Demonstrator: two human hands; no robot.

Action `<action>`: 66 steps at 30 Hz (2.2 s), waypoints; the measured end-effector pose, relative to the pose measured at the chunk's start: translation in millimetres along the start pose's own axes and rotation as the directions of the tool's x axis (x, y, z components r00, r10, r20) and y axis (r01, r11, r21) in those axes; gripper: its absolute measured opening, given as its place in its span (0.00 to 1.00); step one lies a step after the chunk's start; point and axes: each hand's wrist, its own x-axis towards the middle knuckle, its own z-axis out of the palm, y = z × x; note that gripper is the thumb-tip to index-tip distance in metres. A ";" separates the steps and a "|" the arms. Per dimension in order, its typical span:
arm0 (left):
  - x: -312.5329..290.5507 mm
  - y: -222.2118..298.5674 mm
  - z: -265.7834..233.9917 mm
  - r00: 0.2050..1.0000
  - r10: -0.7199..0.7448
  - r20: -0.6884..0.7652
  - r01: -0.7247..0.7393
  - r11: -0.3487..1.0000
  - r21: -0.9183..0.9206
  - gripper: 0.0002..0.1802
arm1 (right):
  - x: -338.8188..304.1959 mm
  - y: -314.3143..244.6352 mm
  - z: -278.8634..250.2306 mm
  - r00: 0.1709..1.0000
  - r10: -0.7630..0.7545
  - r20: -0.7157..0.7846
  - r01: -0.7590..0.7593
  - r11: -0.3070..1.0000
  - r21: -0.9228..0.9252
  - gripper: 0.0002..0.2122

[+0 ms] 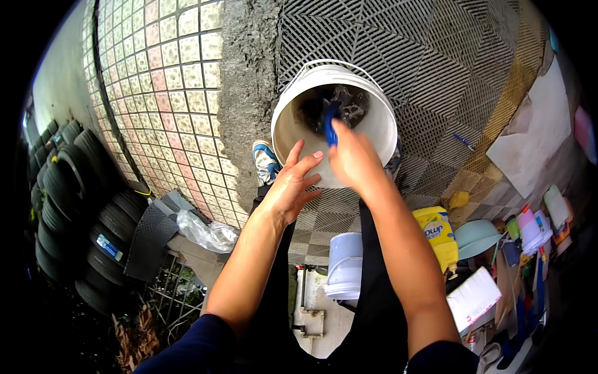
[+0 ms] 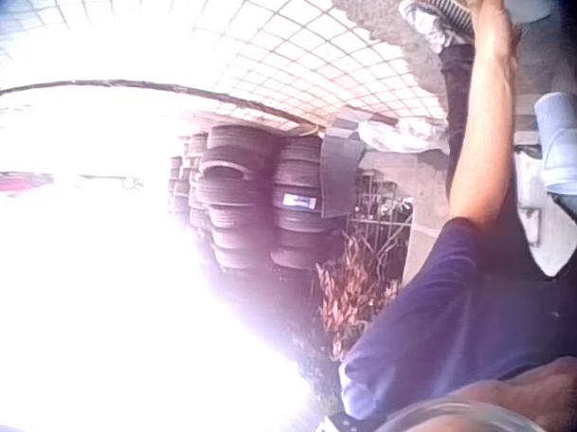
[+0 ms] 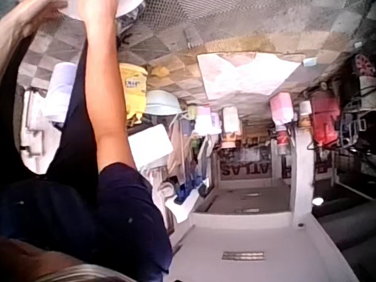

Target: The person wipes the rear windshield of a maroon car with a blue cloth, then walks to a water tap, fills a bucket, and washes the cloth. The person returns to the car and continues wiping the rear windshield and surrounding body panels.

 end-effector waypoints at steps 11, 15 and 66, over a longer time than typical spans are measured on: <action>41.9 -37.7 -34.5 0.962 0.084 0.259 0.014 0.934 -0.357 0.25 | -139.2 -32.4 39.1 0.950 -0.257 -0.179 0.313 0.767 0.560 0.21; 87.9 -43.0 -38.4 0.924 0.235 0.303 -0.048 0.854 -0.519 0.22 | -117.1 -106.1 27.1 0.836 -0.025 -0.549 0.110 0.986 0.122 0.22; 34.0 7.4 -2.4 0.888 0.299 -0.349 -0.321 0.947 -0.006 0.24 | 20.3 -53.4 12.4 0.915 0.002 -0.404 0.103 0.965 0.240 0.22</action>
